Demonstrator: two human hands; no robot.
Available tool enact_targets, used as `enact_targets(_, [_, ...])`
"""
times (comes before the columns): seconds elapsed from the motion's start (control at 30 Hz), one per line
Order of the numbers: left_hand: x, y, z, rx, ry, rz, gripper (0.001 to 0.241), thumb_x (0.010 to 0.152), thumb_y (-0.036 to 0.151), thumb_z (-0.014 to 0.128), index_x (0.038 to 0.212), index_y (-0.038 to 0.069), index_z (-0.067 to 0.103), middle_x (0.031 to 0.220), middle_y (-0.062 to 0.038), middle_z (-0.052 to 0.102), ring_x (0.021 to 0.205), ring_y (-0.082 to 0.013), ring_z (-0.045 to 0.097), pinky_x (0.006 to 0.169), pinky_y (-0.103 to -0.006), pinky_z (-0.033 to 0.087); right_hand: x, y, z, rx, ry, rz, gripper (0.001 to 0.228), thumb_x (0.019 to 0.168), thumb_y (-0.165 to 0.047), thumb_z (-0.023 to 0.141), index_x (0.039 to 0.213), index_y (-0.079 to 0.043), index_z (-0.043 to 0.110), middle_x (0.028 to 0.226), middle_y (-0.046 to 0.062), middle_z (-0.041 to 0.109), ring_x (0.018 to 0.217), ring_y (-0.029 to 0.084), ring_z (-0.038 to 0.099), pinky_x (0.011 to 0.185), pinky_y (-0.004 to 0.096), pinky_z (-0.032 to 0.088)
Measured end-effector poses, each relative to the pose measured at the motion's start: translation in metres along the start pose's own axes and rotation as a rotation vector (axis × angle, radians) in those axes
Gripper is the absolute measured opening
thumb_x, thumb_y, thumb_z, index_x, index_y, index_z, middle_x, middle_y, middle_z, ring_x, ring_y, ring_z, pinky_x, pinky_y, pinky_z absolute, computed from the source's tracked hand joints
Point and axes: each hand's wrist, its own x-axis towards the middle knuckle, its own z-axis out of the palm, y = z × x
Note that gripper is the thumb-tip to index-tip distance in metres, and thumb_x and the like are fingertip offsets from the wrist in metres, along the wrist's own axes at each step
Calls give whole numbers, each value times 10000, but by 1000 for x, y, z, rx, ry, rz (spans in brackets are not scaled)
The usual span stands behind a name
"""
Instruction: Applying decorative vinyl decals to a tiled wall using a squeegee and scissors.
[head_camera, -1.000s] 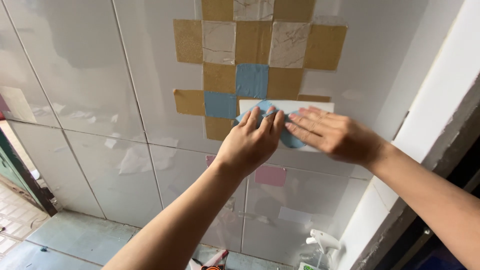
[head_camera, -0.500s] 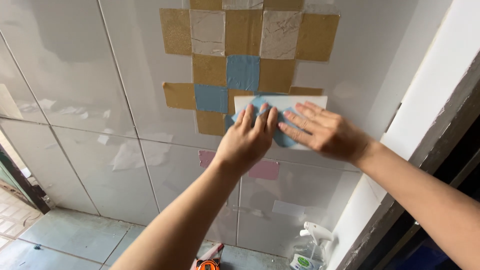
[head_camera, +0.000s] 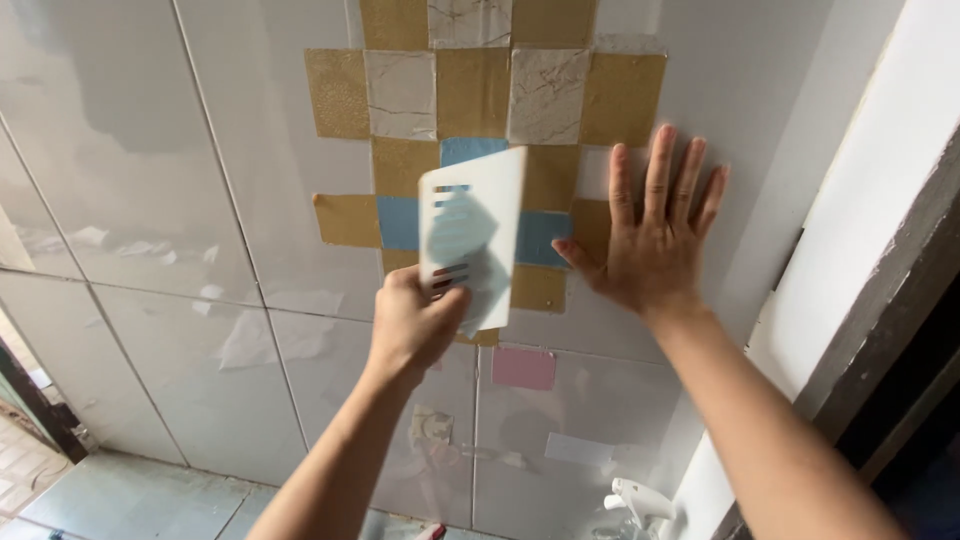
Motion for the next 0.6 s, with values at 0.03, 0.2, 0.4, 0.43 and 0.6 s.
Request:
enact_targets(0.03, [1, 7, 6, -82, 18, -74, 251, 794, 159, 633, 921, -7, 774, 687, -177, 753, 567, -237, 702, 528, -419, 580, -2, -7, 5, -58, -35, 52, 1093, 950, -873, 388, 1697, -138, 80, 1701, 256, -55, 1560, 495, -65, 1223, 738, -38])
enact_targets(0.2, [6, 14, 49, -45, 135, 259, 234, 840, 226, 729, 945, 26, 792, 735, -122, 784, 646, -178, 776, 626, -329, 605, -4, -4, 5, -61, -46, 43, 1012, 1011, -794, 430, 1706, -134, 104, 1712, 298, -17, 1563, 531, -51, 1209, 762, -24])
enact_targets(0.4, [9, -2, 34, -50, 230, 248, 215, 870, 246, 763, 940, 46, 798, 776, -104, 796, 666, -186, 801, 646, -309, 633, -5, 1, 4, -65, -64, 22, 1007, 998, -784, 461, 1699, -162, 94, 1717, 278, -2, 1576, 512, -31, 1212, 758, -6])
enact_targets(0.43, [8, -4, 28, -35, 259, 193, 214, 875, 261, 757, 921, 58, 807, 767, -95, 801, 660, -191, 802, 643, -311, 637, -4, 2, 4, -62, -64, 8, 1013, 980, -798, 464, 1688, -176, 95, 1713, 273, 5, 1573, 507, -20, 1207, 757, 0])
enact_targets(0.6, [4, 3, 26, 15, 336, 310, 219, 869, 245, 774, 944, 40, 793, 781, -119, 786, 689, -197, 796, 656, -329, 624, -6, 2, 7, -47, -1, -13, 1026, 966, -808, 457, 1683, -162, 110, 1700, 282, 24, 1563, 507, 0, 1204, 754, 20])
